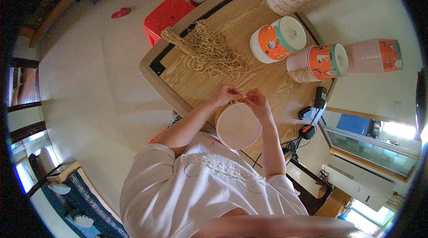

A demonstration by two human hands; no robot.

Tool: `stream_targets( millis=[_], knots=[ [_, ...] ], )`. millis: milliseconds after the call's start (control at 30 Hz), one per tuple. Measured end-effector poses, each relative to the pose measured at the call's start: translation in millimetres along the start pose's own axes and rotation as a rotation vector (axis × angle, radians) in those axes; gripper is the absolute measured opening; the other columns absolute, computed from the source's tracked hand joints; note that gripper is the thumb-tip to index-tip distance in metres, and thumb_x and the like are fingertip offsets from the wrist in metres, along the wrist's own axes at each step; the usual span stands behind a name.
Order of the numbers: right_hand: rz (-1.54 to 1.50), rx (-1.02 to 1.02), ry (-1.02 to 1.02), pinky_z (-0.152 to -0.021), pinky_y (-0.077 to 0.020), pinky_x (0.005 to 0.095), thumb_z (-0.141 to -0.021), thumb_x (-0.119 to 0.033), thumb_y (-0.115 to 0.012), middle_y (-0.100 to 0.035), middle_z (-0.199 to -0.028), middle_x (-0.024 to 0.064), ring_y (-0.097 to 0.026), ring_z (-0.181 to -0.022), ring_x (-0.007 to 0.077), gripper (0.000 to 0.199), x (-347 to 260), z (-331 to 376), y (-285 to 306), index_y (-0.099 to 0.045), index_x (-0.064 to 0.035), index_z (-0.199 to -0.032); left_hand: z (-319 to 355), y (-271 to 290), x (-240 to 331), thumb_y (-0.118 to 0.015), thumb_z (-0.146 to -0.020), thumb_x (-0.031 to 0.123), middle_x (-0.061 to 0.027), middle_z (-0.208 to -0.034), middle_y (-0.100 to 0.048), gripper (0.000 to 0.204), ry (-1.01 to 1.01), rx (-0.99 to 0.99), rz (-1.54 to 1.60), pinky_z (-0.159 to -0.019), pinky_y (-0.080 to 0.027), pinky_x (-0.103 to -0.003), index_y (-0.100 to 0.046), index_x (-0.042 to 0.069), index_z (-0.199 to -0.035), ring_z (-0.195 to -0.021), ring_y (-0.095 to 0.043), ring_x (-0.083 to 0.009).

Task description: Place thin dried noodles or fiber into paper cups and stack them.

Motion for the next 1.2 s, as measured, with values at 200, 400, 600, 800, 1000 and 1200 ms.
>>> stream_targets(
  millis=[200, 400, 600, 800, 1000, 1200],
  knots=[
    [-0.058, 0.012, 0.048, -0.061, -0.0432, 0.022, -0.074, -0.004, -0.062, -0.055, -0.072, -0.0007, -0.052, -0.068, 0.0078, 0.015, 8, -1, 2, -0.051, -0.0049, -0.085, 1, 2, -6, -0.062, -0.076, 0.012, -0.005, -0.076, -0.064, 0.014, 0.072, 0.036, 0.04, -0.053, -0.044, -0.024, -0.061, 0.003, -0.085, -0.063, -0.057, -0.0093],
    [-0.075, 0.018, 0.015, -0.06, -0.043, 0.0221, -0.073, -0.004, -0.063, -0.054, -0.072, -0.0012, -0.051, -0.067, 0.0074, 0.014, 12, -2, 5, -0.052, -0.005, -0.083, -2, 2, -9, -0.061, -0.077, 0.012, -0.0052, -0.076, -0.064, 0.012, 0.077, 0.018, 0.049, -0.054, -0.045, -0.024, -0.059, 0.004, -0.085, -0.062, -0.057, -0.0095],
    [-0.068, 0.008, -0.002, -0.06, -0.0433, 0.0232, -0.073, -0.005, -0.063, -0.055, -0.072, -0.0009, -0.051, -0.067, 0.008, 0.013, 15, -2, 5, -0.053, -0.0056, -0.081, -3, -2, -5, -0.065, -0.076, 0.022, -0.0029, -0.079, -0.063, 0.021, -0.07, -0.078, -0.089, -0.059, -0.047, -0.025, -0.063, 0.005, -0.088, -0.068, -0.057, -0.0111],
    [-0.093, -0.018, 0.001, -0.061, -0.0435, 0.0232, -0.073, -0.005, -0.064, -0.055, -0.072, -0.0008, -0.051, -0.067, 0.0085, 0.013, 15, -2, 4, -0.053, -0.0057, -0.081, -5, -6, -5, -0.065, -0.076, 0.026, -0.0034, -0.077, -0.064, 0.023, 0.008, -0.088, -0.147, -0.059, -0.047, -0.026, -0.065, 0.005, -0.087, -0.066, -0.057, -0.0114],
    [-0.09, -0.004, -0.022, -0.063, -0.0433, 0.0228, -0.074, -0.005, -0.063, -0.056, -0.073, -0.0006, -0.051, -0.068, 0.0085, 0.012, 14, 0, 6, -0.053, -0.0048, -0.081, -5, -3, -10, -0.064, -0.077, 0.023, -0.0035, -0.077, -0.064, 0.021, 0.031, -0.076, -0.017, -0.06, -0.047, -0.025, -0.065, 0.004, -0.087, -0.067, -0.057, -0.0113],
    [-0.116, -0.01, -0.039, -0.062, -0.0437, 0.0214, -0.077, -0.001, -0.059, -0.057, -0.076, 0.0003, -0.053, -0.07, 0.0077, 0.013, 12, 2, 7, -0.053, -0.0036, -0.088, 0, -1, -4, -0.066, -0.076, 0.024, -0.0025, -0.076, -0.063, 0.022, 0.017, -0.114, -0.143, -0.06, -0.047, -0.025, -0.064, 0.005, -0.087, -0.068, -0.057, -0.0105]
  ],
)
Point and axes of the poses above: each hand's wrist, its own z-axis away from the middle knuckle, its own y-axis out of the back of the hand, x = y × z, the point moved 7 cm from there along -z, towards the middle knuckle
